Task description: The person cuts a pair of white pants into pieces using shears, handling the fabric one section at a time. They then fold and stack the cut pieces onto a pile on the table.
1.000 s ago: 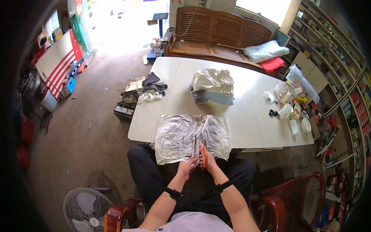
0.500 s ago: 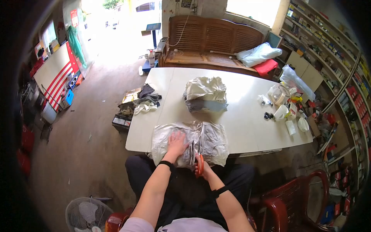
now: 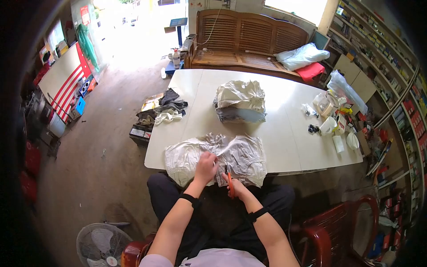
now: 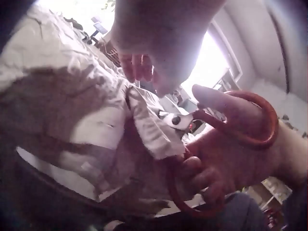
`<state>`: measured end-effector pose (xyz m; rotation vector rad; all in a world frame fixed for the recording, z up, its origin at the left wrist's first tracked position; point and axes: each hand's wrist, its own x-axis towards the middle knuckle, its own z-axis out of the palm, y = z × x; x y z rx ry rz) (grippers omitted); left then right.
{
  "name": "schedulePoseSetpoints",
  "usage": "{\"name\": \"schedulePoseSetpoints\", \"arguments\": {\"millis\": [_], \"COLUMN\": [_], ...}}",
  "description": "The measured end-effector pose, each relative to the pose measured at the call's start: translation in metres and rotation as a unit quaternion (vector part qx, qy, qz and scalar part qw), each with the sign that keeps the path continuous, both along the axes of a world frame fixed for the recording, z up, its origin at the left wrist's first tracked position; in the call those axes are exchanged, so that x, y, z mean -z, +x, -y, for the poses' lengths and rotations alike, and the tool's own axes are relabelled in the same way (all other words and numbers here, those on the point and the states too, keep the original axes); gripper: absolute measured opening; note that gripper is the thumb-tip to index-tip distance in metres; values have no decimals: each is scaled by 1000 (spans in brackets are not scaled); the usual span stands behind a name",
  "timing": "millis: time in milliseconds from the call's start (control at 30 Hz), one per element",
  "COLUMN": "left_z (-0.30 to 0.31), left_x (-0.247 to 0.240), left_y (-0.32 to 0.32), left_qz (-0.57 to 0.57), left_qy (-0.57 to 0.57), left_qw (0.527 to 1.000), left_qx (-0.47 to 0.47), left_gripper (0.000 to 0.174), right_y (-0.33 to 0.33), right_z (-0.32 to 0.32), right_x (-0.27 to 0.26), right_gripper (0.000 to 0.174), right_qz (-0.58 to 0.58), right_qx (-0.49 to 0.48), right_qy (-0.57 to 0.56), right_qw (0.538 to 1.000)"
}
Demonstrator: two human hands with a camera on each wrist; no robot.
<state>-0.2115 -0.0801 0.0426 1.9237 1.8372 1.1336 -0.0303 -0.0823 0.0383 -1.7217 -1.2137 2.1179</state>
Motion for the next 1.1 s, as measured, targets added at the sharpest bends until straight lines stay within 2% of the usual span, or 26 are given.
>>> {"name": "schedulePoseSetpoints", "arguments": {"millis": [100,200,267,367,467,533,567,633,667,733,800,833,933,967,1000,1067,1100], "left_z": [2,3,6,1,-1,2,2,4,5,4,4,4,4,4,4,5,5], "left_x": [10,11,8,15,25,25,25,27,29,32,33,33,36,36,35,31,29], "left_y": [20,29,34,39,39,36,34,32,32,30,25,24,23,23,23,22,22], "left_qz": [40,6,10,4,-9,69,70,177,178,253,252,251,270,278,276,295,282], "left_qy": [-46,-36,-38,-24,5,43,43,51,51,38,45,48,55,63,72,49,55], "left_qw": [998,998,996,993,990,989,988,975,975,960,960,960,956,954,954,950,954], "left_qx": [-10,-59,-80,-119,-144,-126,-129,-120,-124,-114,-114,-110,-95,-94,-88,-86,-88], "left_gripper": [32,35,34,30,23,18,18,12,12,11,11,11,10,9,9,8,9], "right_y": [7,10,10,7,12,7,4,-2,-7,-17,-24,-21,-9,-6,-15,7,8], "right_z": [-1,-4,-6,-10,-17,-16,-15,-13,-13,-13,-13,-16,-21,-25,-14,-28,-28], "right_x": [-5,-28,-47,-59,-48,-54,-54,-53,-52,-49,-44,-34,-10,-2,-29,19,21], "right_gripper": [67,61,37,35,33,35,37,39,41,42,44,46,46,45,41,40,38], "right_qz": [18,3,-37,10,-4,-6,-8,-9,9,26,88,53,70,103,109,98,97], "right_qx": [-52,-100,-75,-114,-152,-142,-117,-96,-97,-103,-105,-107,-114,-160,-131,-213,-190], "right_qy": [15,23,-8,22,20,21,15,7,22,39,93,130,155,231,199,303,275], "right_qw": [998,995,996,993,988,990,993,995,995,994,986,984,979,954,965,924,937]}}
